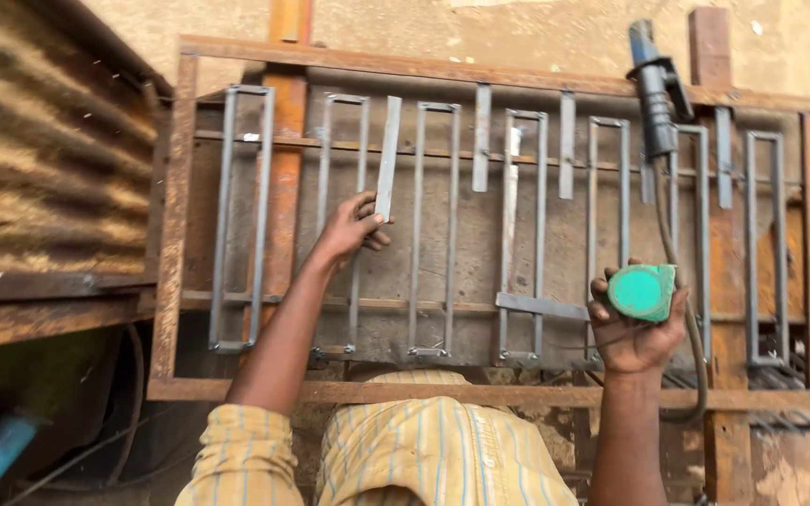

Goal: The person constructs a metal frame by measuring distances with a tape measure, positioning metal bars on the frame by hand, and welding the pieces in place using a welding tool.

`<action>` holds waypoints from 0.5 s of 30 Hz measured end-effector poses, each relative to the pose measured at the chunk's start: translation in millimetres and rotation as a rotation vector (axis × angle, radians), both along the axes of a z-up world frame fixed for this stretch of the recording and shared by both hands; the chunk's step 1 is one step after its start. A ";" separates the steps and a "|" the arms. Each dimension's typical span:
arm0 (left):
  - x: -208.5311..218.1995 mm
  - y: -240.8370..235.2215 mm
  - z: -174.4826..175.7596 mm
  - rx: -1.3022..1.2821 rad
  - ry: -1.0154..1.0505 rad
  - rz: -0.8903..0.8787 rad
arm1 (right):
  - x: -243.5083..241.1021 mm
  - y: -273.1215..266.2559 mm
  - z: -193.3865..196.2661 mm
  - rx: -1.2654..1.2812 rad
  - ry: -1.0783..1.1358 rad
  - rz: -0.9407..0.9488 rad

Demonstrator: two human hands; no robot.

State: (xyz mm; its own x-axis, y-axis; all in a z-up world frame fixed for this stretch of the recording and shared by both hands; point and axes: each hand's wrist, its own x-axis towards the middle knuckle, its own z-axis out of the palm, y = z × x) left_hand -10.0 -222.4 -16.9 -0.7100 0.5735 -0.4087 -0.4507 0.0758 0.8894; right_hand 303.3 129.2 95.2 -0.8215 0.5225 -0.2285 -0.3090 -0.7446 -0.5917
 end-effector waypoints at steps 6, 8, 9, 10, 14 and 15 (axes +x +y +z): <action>-19.2 22.1 3.0 -0.133 -0.075 0.130 | -10.5 -10.0 -4.4 0.026 -0.066 0.045; -19.1 32.9 7.9 -0.181 -0.083 0.157 | -11.5 -12.9 -4.6 0.055 -0.081 0.046; -18.1 37.4 8.6 -0.243 -0.078 0.168 | -11.5 -14.3 -4.4 0.053 -0.075 0.044; -17.9 43.9 9.9 -0.304 -0.071 0.174 | -10.6 -15.2 -3.9 0.052 -0.066 0.038; -14.8 46.2 14.6 -0.409 -0.053 0.118 | -7.9 -21.8 -2.9 0.038 -0.048 0.029; -14.5 45.9 15.0 -0.401 -0.058 0.105 | -6.6 -23.0 -2.4 0.039 -0.075 0.014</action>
